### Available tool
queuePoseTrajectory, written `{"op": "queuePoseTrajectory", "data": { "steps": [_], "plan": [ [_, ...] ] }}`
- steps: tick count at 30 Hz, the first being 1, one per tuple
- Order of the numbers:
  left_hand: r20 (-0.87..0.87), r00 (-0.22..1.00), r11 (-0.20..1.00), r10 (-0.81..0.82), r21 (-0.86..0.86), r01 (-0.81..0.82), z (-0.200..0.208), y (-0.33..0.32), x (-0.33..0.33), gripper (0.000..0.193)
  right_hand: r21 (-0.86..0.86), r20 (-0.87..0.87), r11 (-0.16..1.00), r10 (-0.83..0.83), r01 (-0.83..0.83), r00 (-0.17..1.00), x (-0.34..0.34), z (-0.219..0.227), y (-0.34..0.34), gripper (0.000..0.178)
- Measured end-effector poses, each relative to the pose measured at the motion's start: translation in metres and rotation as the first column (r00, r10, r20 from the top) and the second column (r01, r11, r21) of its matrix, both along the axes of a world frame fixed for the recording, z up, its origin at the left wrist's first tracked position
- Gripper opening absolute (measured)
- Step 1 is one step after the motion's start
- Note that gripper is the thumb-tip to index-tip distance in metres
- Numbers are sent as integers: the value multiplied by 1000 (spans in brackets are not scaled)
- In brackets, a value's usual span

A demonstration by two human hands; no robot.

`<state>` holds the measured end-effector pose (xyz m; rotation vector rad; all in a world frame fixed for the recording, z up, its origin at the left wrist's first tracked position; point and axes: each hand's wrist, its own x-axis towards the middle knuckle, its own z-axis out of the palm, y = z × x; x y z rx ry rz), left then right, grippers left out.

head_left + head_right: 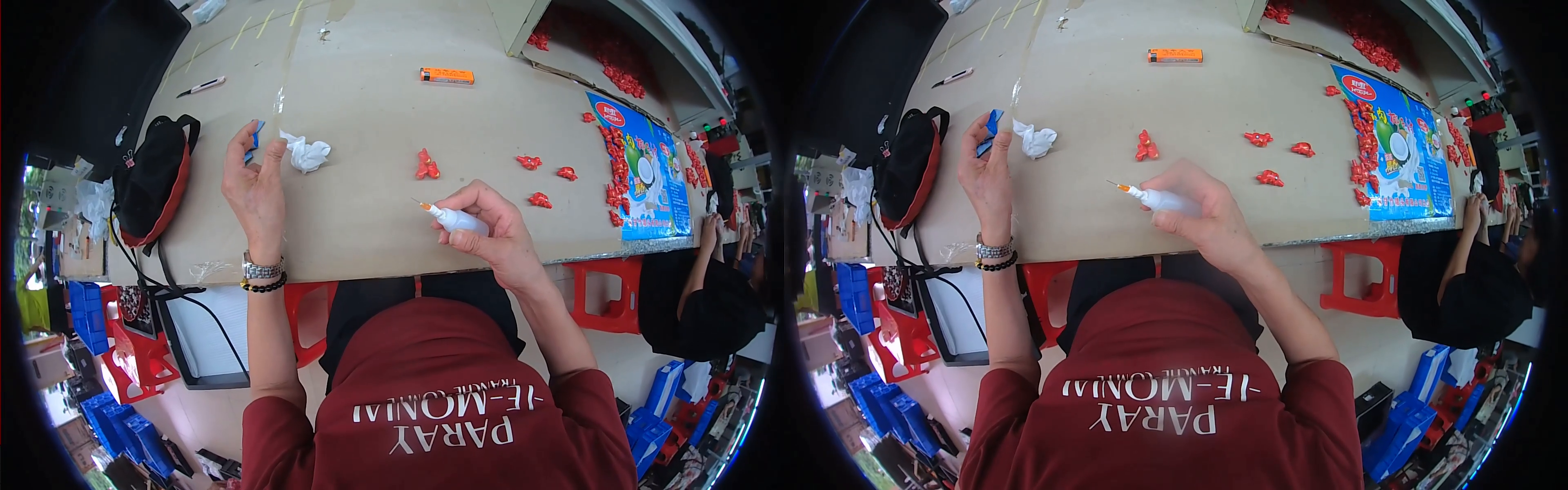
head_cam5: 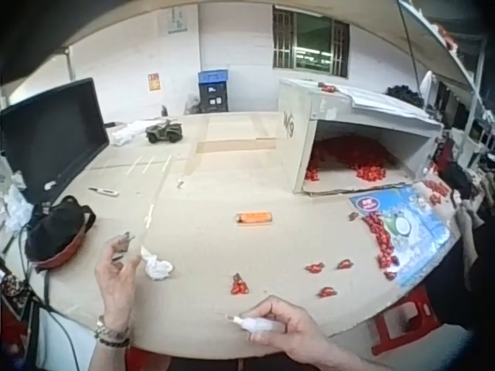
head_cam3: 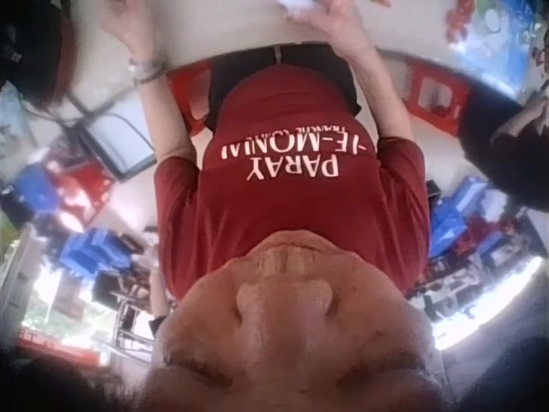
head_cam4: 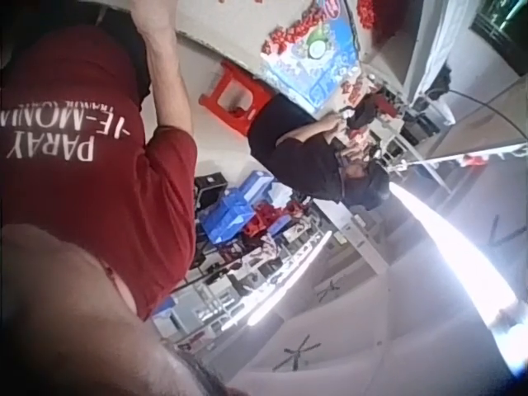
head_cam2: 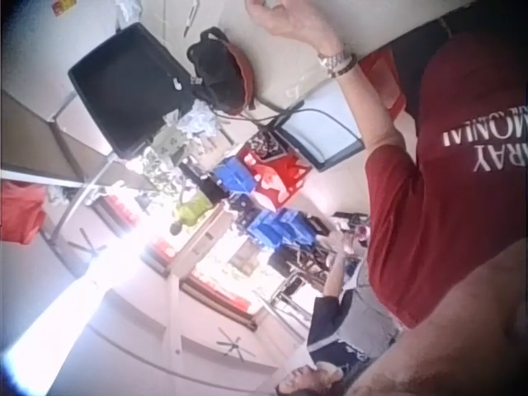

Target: The person applies glue from a bottle to small red plastic pieces, then joins them together by hand.

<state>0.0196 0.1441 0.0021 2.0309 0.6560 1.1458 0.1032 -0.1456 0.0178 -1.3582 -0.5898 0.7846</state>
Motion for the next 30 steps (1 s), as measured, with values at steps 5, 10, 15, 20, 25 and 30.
{"op": "queuePoseTrajectory", "data": {
  "steps": [5, 10, 15, 20, 25, 30],
  "plan": [
    [94, 995, 997, -16, -73, 23, 8, -40, -12, 18, 4, 42, 1000, -17, 16, 999, 0, -1, 6, 27],
    [144, 905, 846, -400, -322, 425, 12, -94, -18, 12, 84, 386, 983, -185, 165, 904, -3, -4, 20, 30],
    [238, 874, 661, -424, -579, 478, 16, -115, -25, 19, 115, 584, 963, -264, 243, 768, -3, -3, 21, 33],
    [242, 857, 648, -454, -571, 504, 15, -119, -27, 16, 215, 668, 926, -372, 311, 644, -5, -3, 23, 36],
    [259, 846, 594, -465, -618, 515, 18, -121, -28, 13, 230, 730, 923, -373, 308, 573, -2, -5, 21, 38],
    [496, 773, 207, -395, -772, 601, 18, -118, -30, 14, 232, 518, 898, -440, 374, 734, 4, -5, 15, 34]
  ]
}}
